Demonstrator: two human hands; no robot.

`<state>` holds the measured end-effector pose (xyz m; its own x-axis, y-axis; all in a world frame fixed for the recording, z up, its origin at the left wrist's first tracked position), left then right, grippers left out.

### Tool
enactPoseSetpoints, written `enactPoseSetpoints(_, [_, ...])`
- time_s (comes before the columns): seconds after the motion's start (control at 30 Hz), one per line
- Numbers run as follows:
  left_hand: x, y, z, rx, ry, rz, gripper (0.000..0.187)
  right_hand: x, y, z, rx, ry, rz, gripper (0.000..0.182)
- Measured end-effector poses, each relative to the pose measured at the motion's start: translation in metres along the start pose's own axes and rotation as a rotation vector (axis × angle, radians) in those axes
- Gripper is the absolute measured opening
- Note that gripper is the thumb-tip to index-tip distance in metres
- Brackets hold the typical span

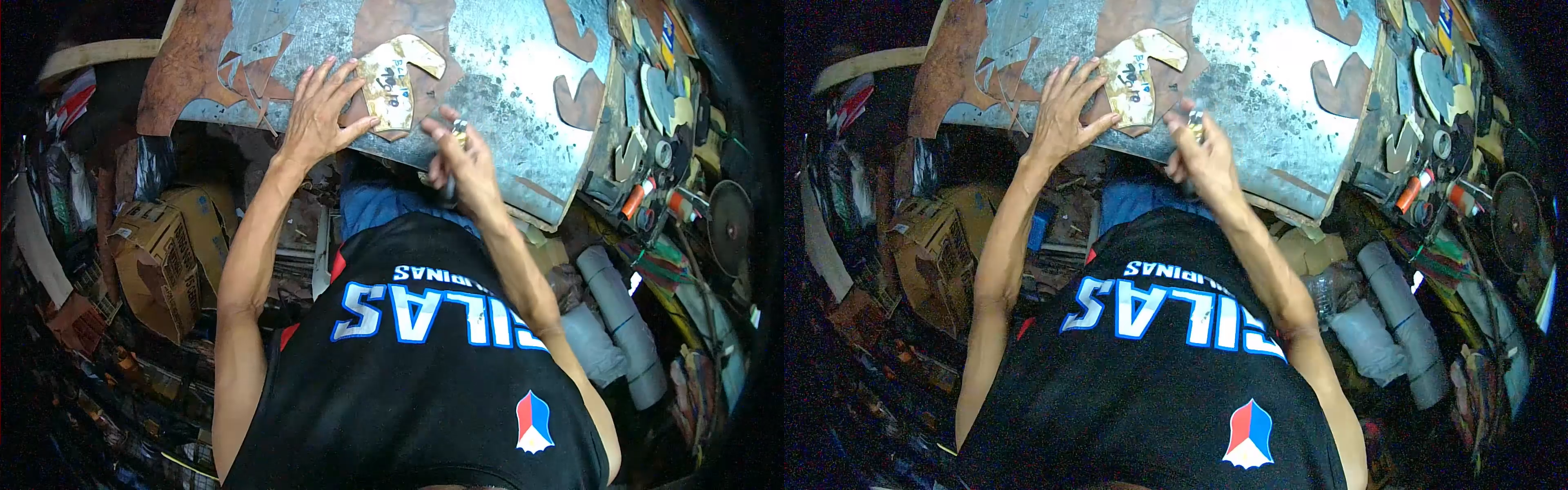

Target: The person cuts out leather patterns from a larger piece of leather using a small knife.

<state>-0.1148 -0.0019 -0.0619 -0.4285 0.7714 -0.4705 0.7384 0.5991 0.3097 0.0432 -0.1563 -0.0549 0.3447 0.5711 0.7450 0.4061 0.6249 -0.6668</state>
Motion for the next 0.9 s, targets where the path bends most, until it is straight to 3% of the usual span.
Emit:
enactPoseSetpoints(0.07, [0.001,-0.001,0.0,0.0,0.006,0.005,0.06,-0.018,-0.009,0.012,-0.002,0.394,0.025,0.068])
enactPoseSetpoints(0.13, [0.002,-0.001,0.001,0.003,0.011,0.006,0.059,-0.021,-0.01,0.014,0.014,0.436,0.066,0.068])
enactPoseSetpoints(0.23, [0.0,0.001,-0.001,0.015,0.014,0.006,0.059,-0.025,-0.005,0.011,0.048,0.731,0.178,0.058])
enactPoseSetpoints(0.4, [-0.002,0.002,-0.003,0.027,0.007,0.001,0.059,-0.023,-0.005,0.028,0.085,0.669,0.173,0.049])
enactPoseSetpoints(0.47, [-0.001,0.002,-0.003,0.021,0.001,0.009,0.059,-0.03,-0.003,0.035,0.107,0.399,0.108,0.041])
enactPoseSetpoints(0.53, [0.0,0.003,-0.002,0.02,-0.003,0.006,0.059,-0.031,-0.004,0.041,0.157,0.353,0.105,0.037])
enactPoseSetpoints(0.73, [0.001,0.002,-0.002,0.005,-0.005,0.01,0.057,-0.026,-0.005,0.039,0.174,0.318,0.041,0.041])
enactPoseSetpoints(0.8, [0.0,0.002,-0.001,-0.006,-0.006,0.014,0.056,-0.027,-0.003,0.039,0.206,0.152,0.028,0.053])
enactPoseSetpoints(0.9, [-0.001,0.004,-0.003,0.004,0.012,0.012,0.056,-0.022,-0.01,0.038,0.177,0.146,0.032,0.066])
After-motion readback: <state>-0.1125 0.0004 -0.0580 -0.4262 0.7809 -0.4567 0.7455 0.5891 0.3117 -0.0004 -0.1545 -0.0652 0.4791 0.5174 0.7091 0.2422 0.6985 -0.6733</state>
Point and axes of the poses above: each hand's wrist, its own y-axis towards the middle knuckle, its own z-axis out of the palm, x = y × z, the point moved 7 cm from there along y, towards the middle knuckle, and after that the axes turned 8 degrees about -x, right-handed, at the moved point
